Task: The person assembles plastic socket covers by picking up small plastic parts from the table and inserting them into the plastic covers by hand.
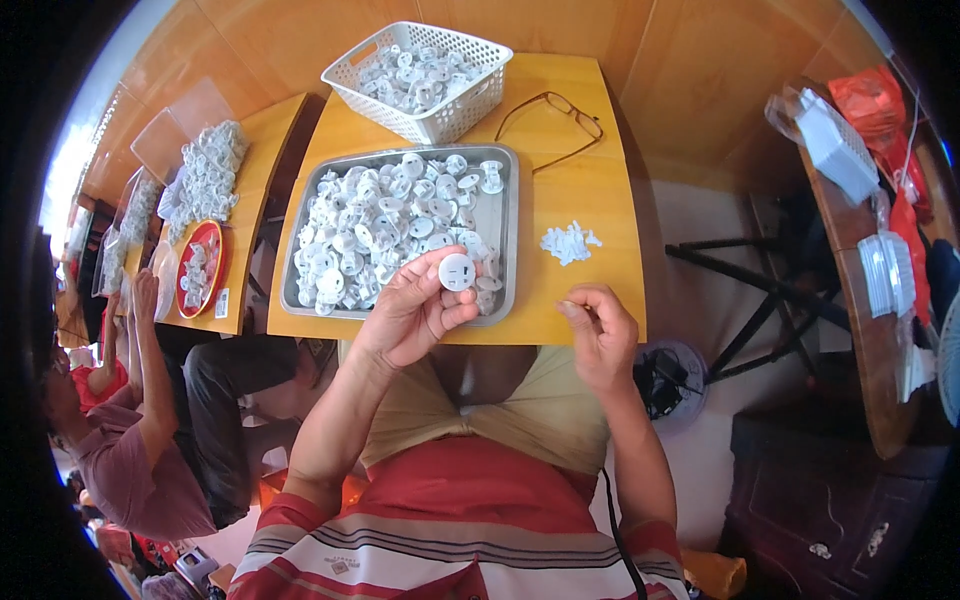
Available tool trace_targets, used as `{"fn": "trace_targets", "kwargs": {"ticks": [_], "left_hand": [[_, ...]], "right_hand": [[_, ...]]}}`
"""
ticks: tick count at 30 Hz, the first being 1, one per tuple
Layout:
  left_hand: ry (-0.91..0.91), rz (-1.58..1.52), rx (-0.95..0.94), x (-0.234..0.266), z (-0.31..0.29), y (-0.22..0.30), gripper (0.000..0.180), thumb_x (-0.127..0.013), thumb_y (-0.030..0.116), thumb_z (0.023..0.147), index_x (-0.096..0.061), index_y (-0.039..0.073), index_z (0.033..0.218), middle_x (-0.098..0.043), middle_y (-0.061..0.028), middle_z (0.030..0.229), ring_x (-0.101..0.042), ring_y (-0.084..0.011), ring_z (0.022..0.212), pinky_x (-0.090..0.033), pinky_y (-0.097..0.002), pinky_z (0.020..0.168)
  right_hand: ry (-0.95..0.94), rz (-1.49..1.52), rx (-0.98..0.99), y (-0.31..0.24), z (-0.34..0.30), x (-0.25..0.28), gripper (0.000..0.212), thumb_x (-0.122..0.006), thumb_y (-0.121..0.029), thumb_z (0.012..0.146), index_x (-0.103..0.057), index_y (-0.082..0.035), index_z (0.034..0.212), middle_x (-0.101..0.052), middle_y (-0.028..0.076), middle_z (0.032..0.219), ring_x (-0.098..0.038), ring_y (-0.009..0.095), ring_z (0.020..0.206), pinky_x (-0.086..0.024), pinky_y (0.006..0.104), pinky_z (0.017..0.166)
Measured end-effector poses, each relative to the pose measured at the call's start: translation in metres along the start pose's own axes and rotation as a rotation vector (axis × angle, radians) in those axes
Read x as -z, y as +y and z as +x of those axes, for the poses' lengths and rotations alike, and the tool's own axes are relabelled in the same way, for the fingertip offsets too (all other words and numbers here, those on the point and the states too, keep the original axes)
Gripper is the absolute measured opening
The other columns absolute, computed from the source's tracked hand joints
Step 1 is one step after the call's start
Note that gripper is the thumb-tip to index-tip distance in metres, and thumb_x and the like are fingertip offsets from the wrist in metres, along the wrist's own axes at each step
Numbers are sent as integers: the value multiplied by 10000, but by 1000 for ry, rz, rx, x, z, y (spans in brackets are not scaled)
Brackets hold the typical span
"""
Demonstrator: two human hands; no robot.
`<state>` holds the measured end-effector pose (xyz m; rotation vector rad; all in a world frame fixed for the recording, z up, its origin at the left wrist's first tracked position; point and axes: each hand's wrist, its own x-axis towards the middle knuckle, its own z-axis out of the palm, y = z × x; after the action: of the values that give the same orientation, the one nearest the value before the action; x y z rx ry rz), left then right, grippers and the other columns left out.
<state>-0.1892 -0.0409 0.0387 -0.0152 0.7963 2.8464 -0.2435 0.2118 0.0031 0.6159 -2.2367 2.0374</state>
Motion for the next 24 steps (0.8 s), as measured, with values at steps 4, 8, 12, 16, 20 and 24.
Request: {"fn": "trace_targets", "kwargs": {"ticks": [4,8,12,16,20,24], "left_hand": [[16,5,8,-1,-5,-9,314,-538,151,1026,-552,10,1306,-662,-134,1149,-700,-253,996,-601,-379,887],[7,-6,41,-3,-7,-20,291,-536,149,1027,-565,11,1281,-666,-123,1130,-701,-247,996,-605,-373,879],[6,42,67,-7,-9,-26,274,-543,158,1025,-577,14,1255,-670,-115,1106,-703,-234,989,-609,-359,869],[6,80,79,-9,-10,-28,268,-549,160,1023,-582,11,1243,-670,-118,1103,-704,-221,973,-611,-341,860],[17,104,81,-8,-11,-31,261,-548,154,1023,-589,9,1236,-671,-121,1101,-704,-216,967,-611,-337,858],[5,120,76,-6,-13,-34,262,-553,154,1020,-593,6,1233,-671,-121,1099,-702,-218,969,-609,-336,863]], "right_hand": [[-16,39,52,-20,5,-14,54,-645,15,925,-598,35,943,-635,75,905,-610,119,800,-502,242,726],[-61,11,183,-36,11,-25,67,-661,30,906,-604,35,941,-649,100,924,-623,147,805,-511,261,721],[-108,-62,295,-47,15,-32,104,-705,9,873,-621,16,933,-656,126,931,-641,200,792,-520,291,712],[-124,-127,383,-55,16,-38,134,-739,-30,852,-629,1,922,-648,128,912,-642,235,776,-518,308,686],[-125,-159,395,-53,14,-41,146,-750,-39,844,-626,1,908,-645,125,899,-636,245,761,-517,318,667],[-123,-202,406,-54,12,-42,151,-756,-39,836,-622,1,894,-643,124,880,-629,254,747,-512,330,650]]}}
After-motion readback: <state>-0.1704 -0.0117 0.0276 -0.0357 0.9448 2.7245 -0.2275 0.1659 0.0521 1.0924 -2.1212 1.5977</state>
